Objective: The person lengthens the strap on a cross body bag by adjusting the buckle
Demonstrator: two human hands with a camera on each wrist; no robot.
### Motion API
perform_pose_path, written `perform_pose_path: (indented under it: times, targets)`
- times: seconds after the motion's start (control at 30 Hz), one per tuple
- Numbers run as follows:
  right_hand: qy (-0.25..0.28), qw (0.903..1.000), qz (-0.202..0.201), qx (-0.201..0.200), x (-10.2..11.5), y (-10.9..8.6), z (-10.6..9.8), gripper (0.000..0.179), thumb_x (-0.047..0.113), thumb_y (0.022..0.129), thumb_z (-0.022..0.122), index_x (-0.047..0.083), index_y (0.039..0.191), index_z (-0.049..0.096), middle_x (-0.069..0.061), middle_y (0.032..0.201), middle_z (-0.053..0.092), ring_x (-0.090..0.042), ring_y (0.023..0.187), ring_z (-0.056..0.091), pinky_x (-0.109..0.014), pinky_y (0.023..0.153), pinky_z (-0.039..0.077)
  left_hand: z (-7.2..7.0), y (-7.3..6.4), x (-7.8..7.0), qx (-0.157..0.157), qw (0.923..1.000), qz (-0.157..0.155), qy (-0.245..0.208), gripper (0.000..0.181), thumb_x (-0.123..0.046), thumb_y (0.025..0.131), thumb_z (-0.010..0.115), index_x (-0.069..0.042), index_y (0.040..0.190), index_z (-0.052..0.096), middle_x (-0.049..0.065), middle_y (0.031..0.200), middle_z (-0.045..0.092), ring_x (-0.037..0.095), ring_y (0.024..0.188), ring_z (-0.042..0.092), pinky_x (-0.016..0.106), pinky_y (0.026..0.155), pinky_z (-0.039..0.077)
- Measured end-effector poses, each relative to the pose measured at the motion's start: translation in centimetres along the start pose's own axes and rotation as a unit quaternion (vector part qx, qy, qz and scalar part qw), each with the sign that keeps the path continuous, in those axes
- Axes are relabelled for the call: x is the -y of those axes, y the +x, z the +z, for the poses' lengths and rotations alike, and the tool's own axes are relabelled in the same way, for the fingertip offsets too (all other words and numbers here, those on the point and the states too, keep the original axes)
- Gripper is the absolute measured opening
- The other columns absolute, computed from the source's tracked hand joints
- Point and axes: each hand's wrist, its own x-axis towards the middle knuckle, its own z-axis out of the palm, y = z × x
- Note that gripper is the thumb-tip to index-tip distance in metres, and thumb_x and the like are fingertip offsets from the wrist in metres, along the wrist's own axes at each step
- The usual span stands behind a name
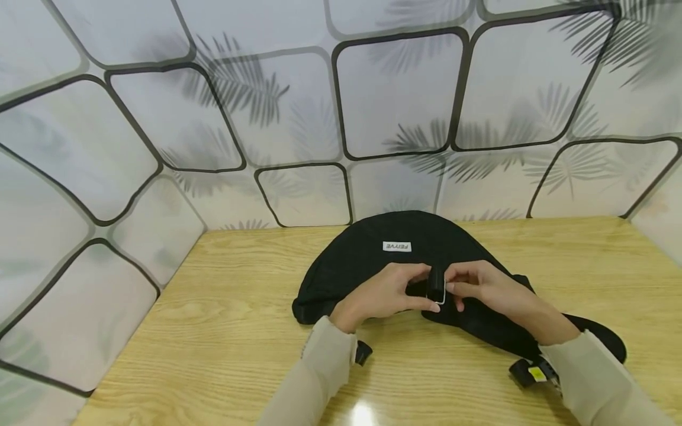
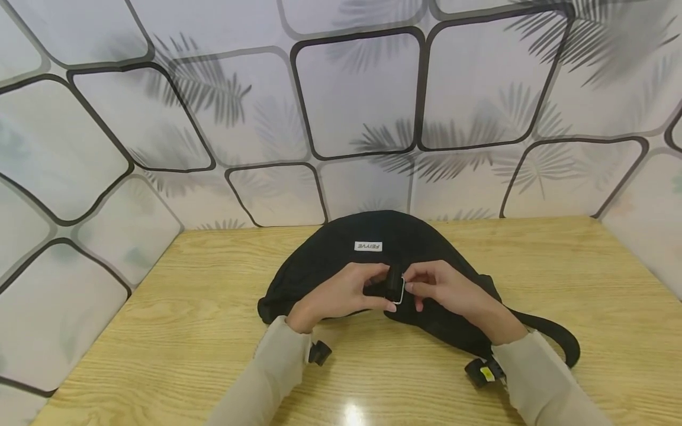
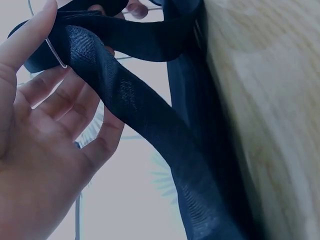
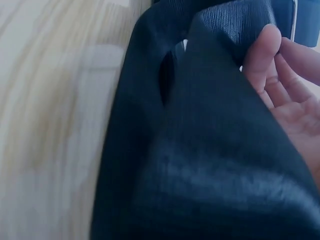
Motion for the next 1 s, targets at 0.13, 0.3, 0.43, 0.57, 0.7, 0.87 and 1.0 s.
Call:
perform_pose_path:
  times: [0.13, 0.3, 0.43, 0.57, 0.7, 0.87, 1.0]
  targets:
    - [-0.021, 0.9993, 0.016, 0.027, -0.3, -0.1, -0.7, 0.015, 0.003, 0.104, 0.054, -0.009, 0.105, 0.063, 0.0, 0.071, 0.057, -0.021, 0.059, 0.058, -0.031, 0.07, 0.051, -0.5, -0.2, -0.1, -0.01, 0.9999, -0.002, 0.007, 0.042, -0.019, 0.094, 0.076, -0.003, 0.13, 0.062, 0.008, 0.124, 0.069, 0.003, 0.11, 0.062, 0.018, 0.094, 0.047]
    - [-0.025, 0.9976, 0.016, 0.063, -1.0, -0.3, -1.4, 0.013, -0.001, 0.103, 0.053, -0.008, 0.102, 0.064, 0.001, 0.072, 0.053, -0.021, 0.055, 0.054, -0.031, 0.062, 0.051, -1.1, -0.5, -0.1, -0.024, 0.9996, -0.011, 0.011, 0.046, -0.02, 0.094, 0.076, -0.004, 0.134, 0.06, 0.007, 0.125, 0.068, 0.003, 0.109, 0.062, 0.02, 0.094, 0.048]
    - [-0.03, 0.9981, -0.004, 0.054, -1.0, -0.2, -1.3, 0.013, -0.001, 0.104, 0.052, -0.005, 0.1, 0.064, -0.002, 0.071, 0.055, -0.022, 0.057, 0.056, -0.031, 0.063, 0.051, -1.0, -0.4, -0.1, -0.022, 0.9997, -0.011, 0.006, 0.043, -0.02, 0.094, 0.076, -0.003, 0.132, 0.061, 0.006, 0.121, 0.069, 0.001, 0.102, 0.061, 0.02, 0.09, 0.049]
    - [-0.035, 0.9991, -0.008, 0.024, -0.5, 0.0, -0.8, 0.012, 0.001, 0.104, 0.053, -0.004, 0.1, 0.064, -0.003, 0.07, 0.057, -0.022, 0.059, 0.058, -0.031, 0.066, 0.05, -0.6, -0.2, -0.1, -0.008, 0.9999, -0.013, -0.002, 0.03, -0.018, 0.095, 0.075, -0.005, 0.119, 0.063, 0.003, 0.114, 0.072, -0.001, 0.094, 0.061, 0.016, 0.085, 0.047]
    - [-0.035, 0.9994, -0.001, -0.002, 0.1, 0.2, -0.3, 0.012, 0.001, 0.104, 0.053, -0.005, 0.098, 0.062, -0.004, 0.071, 0.057, -0.022, 0.061, 0.059, -0.031, 0.069, 0.05, -0.1, 0.1, -0.1, 0.004, 0.9996, -0.028, -0.007, 0.031, -0.019, 0.095, 0.075, -0.007, 0.12, 0.064, 0.0, 0.115, 0.072, -0.003, 0.098, 0.062, 0.015, 0.088, 0.047]
    - [-0.032, 0.9995, -0.001, -0.006, 0.1, 0.1, -0.2, 0.012, -0.001, 0.104, 0.052, -0.006, 0.095, 0.06, -0.004, 0.069, 0.055, -0.023, 0.059, 0.057, -0.031, 0.067, 0.05, 0.0, 0.0, -0.3, -0.003, 0.9996, -0.028, -0.005, 0.031, -0.019, 0.093, 0.076, -0.007, 0.119, 0.064, 0.001, 0.115, 0.072, -0.003, 0.097, 0.061, 0.015, 0.087, 0.047]
    - [-0.035, 0.999, -0.007, 0.028, -0.5, -0.1, -0.8, 0.013, -0.002, 0.103, 0.052, -0.007, 0.1, 0.063, -0.001, 0.069, 0.055, -0.021, 0.055, 0.056, -0.031, 0.064, 0.05, -0.3, -0.2, -0.3, -0.011, 0.9997, -0.021, -0.005, 0.023, -0.019, 0.093, 0.077, -0.01, 0.11, 0.064, -0.001, 0.112, 0.071, -0.001, 0.092, 0.061, 0.016, 0.082, 0.048]
